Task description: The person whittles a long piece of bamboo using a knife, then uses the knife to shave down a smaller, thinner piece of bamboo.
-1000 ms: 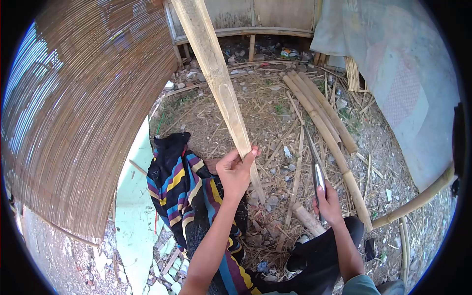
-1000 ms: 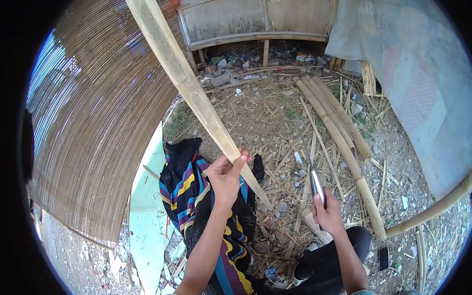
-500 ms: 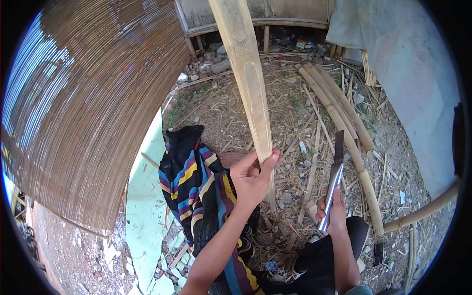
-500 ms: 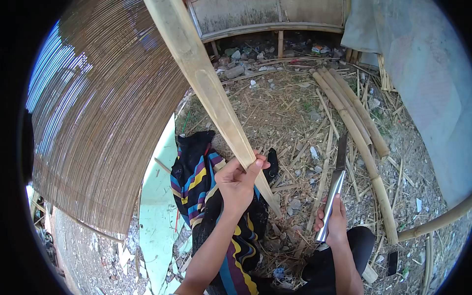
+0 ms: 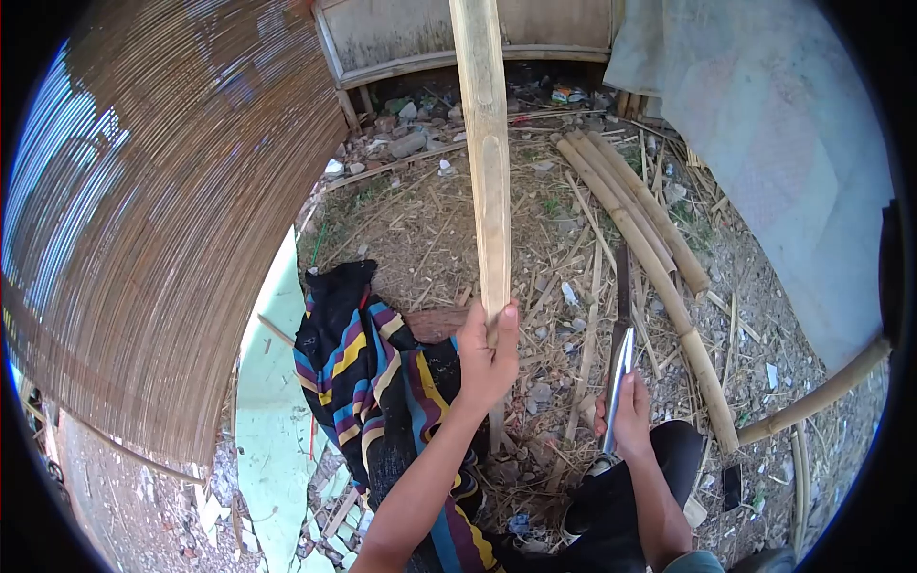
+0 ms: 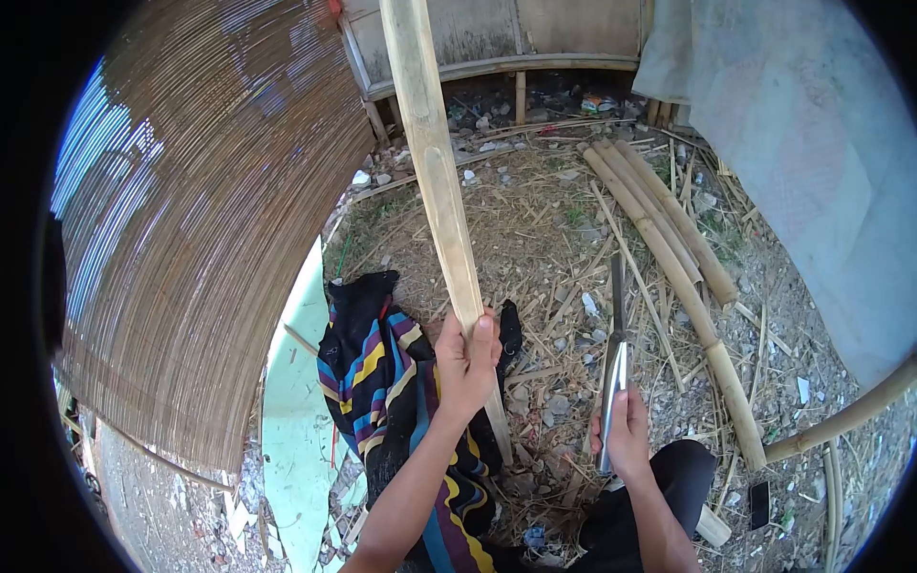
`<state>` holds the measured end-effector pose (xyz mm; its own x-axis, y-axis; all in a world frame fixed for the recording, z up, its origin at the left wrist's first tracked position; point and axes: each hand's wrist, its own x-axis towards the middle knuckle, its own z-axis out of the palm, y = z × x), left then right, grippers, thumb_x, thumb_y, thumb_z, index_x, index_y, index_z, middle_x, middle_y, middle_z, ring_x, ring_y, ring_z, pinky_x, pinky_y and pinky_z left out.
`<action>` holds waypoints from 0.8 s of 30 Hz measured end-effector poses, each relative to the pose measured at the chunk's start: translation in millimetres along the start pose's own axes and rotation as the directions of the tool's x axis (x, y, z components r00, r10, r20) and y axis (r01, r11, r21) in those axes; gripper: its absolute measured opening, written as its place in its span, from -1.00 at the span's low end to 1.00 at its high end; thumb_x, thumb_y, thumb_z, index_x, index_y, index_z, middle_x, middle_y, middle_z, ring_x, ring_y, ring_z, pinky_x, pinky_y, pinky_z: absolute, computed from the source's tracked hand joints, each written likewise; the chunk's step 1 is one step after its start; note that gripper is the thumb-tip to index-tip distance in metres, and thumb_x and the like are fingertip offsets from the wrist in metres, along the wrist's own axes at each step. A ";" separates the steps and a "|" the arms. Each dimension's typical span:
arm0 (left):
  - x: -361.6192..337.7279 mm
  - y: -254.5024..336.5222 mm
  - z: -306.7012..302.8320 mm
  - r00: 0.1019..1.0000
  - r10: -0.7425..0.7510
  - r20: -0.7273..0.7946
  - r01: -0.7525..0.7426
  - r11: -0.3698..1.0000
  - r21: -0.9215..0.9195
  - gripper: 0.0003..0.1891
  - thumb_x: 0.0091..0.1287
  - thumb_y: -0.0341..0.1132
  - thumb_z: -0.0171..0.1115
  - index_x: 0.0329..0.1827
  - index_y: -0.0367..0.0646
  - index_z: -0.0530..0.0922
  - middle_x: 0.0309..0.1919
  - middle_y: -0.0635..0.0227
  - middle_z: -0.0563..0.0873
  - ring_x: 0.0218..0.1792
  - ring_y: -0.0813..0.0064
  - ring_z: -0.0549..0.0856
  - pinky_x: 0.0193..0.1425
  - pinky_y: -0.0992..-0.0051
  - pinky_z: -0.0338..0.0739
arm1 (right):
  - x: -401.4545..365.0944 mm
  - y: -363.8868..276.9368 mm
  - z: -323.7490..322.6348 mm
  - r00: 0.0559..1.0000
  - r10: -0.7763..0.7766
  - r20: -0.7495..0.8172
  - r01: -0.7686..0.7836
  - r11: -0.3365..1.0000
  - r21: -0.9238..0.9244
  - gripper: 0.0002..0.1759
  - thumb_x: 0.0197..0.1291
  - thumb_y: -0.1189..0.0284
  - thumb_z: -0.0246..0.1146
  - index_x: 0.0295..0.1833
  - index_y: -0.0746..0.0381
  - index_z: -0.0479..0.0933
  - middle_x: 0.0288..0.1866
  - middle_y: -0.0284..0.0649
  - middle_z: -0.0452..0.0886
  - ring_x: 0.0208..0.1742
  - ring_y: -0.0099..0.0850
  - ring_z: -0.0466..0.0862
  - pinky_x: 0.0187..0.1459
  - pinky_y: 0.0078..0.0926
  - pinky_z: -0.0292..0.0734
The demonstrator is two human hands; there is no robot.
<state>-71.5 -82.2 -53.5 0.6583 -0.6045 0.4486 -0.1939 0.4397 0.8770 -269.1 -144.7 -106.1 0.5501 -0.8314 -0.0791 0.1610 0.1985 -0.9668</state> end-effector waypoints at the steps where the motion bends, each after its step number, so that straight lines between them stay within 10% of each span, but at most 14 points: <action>1: -1.3 0.4 3.1 0.999 -0.019 0.039 0.019 1.000 -0.013 -0.83 0.41 -0.29 0.01 -0.15 -0.23 0.36 -0.56 0.51 0.37 -0.64 0.79 0.30 -0.59 0.72 0.22 | -0.5 0.6 -1.1 0.998 -0.069 0.005 0.070 0.994 -0.079 -0.58 0.38 0.05 -0.15 -0.16 0.23 0.25 -0.66 -0.30 0.33 -0.81 -0.58 0.32 -0.77 -0.64 0.27; 6: -9.2 -13.0 16.7 0.976 -0.177 0.126 0.188 0.979 -0.075 -0.83 0.42 -0.27 -0.01 -0.20 -0.22 0.34 -0.58 0.52 0.35 -0.65 0.76 0.30 -0.60 0.68 0.24 | -2.6 -13.8 -7.3 0.948 -0.305 0.094 0.317 0.869 -0.380 -0.63 0.37 0.14 -0.05 -0.14 0.28 0.29 -0.70 -0.34 0.36 -0.76 -0.60 0.38 -0.70 -0.65 0.27; 10: -20.2 -16.2 27.3 0.918 -0.331 0.219 0.357 0.929 -0.092 -0.83 0.43 -0.27 -0.02 -0.23 -0.19 0.31 -0.59 0.53 0.30 -0.66 0.74 0.27 -0.61 0.65 0.25 | 7.2 -58.9 -1.8 0.879 -0.444 0.173 0.433 0.592 -0.680 -0.71 0.18 0.26 0.18 -0.20 0.27 0.38 -0.67 -0.14 0.48 -0.67 -0.23 0.57 -0.57 -0.37 0.43; 17: -27.6 -6.3 28.0 0.893 -0.364 0.267 0.376 0.927 0.004 -0.74 0.40 -0.27 0.03 -0.27 -0.35 0.52 -0.51 0.32 0.64 -0.58 0.67 0.58 -0.51 0.64 0.48 | 45.2 -99.4 6.5 0.719 -0.441 0.538 0.548 -0.117 -0.828 -0.57 0.13 0.02 0.17 -0.13 0.16 0.40 -0.45 -0.25 0.59 -0.53 -0.24 0.64 -0.55 -0.36 0.52; 24: -34.8 -37.7 15.1 0.912 -0.351 0.212 0.345 0.936 0.070 -0.79 0.40 -0.35 0.02 -0.18 -0.37 0.50 -0.42 0.27 0.66 -0.54 0.62 0.62 -0.39 0.59 0.56 | 50.1 -57.1 -8.1 0.841 -0.316 0.439 0.481 0.066 -0.874 -0.59 0.15 0.12 0.19 -0.06 0.20 0.38 -0.28 -0.10 0.57 -0.36 -0.20 0.65 -0.40 -0.28 0.53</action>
<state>-98.1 -87.7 -99.6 0.5140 -0.8467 0.1375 -0.0055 0.1570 0.9876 -257.4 -201.8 -56.8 0.7718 -0.5339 0.3454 -0.4410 -0.8407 -0.3142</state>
